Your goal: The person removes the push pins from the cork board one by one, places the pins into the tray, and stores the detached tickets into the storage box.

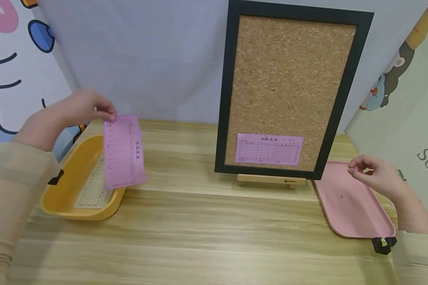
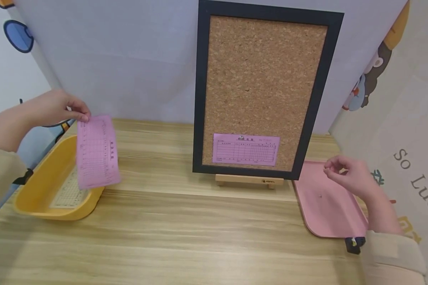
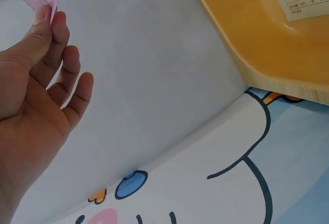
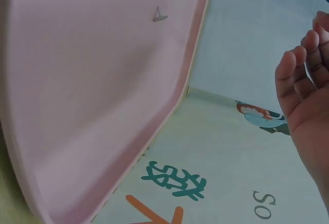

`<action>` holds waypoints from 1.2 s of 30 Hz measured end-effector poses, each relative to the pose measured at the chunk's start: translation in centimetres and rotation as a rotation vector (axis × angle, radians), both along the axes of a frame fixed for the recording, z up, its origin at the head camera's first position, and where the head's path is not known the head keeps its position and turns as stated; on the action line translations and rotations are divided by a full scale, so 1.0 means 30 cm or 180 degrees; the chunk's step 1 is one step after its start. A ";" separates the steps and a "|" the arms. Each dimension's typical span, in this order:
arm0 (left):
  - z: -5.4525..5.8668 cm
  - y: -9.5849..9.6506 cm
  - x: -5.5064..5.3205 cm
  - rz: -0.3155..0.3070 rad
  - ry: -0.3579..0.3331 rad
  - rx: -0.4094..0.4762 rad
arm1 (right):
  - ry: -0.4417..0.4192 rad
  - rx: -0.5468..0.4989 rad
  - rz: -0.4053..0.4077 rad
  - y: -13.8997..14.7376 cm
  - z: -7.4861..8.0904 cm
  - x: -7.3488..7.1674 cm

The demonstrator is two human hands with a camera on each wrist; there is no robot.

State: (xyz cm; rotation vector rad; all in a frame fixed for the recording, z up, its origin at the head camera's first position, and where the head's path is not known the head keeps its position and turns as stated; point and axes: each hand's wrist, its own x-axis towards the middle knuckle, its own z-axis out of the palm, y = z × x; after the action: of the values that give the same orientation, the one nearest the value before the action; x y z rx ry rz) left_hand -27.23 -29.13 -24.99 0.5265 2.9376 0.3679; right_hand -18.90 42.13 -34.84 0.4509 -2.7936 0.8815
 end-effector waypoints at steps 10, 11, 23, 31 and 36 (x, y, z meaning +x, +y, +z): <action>-0.054 -0.059 -0.019 -0.0032 -0.0113 -0.0129 | -0.0336 0.0073 -0.0099 0.045 -0.043 0.013; -0.059 -0.063 -0.020 -0.0021 -0.0117 -0.0149 | -0.0379 0.0070 -0.0099 0.049 -0.046 0.014; -0.134 -0.108 -0.019 -0.0002 -0.0104 -0.0324 | -0.0706 -0.0046 0.0016 0.088 -0.102 0.012; -0.176 -0.125 -0.006 0.0122 -0.0194 -0.0381 | -0.0946 0.0141 -0.0042 0.105 -0.125 0.018; -0.217 -0.138 0.000 0.0097 -0.0205 -0.0353 | -0.0943 0.0226 0.0018 0.115 -0.143 0.015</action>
State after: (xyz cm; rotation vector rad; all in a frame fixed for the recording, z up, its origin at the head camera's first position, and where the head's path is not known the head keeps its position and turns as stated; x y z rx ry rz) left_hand -27.22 -33.27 -31.51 0.4470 2.8860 0.2191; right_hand -18.44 45.57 -39.14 0.3648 -3.1016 0.9204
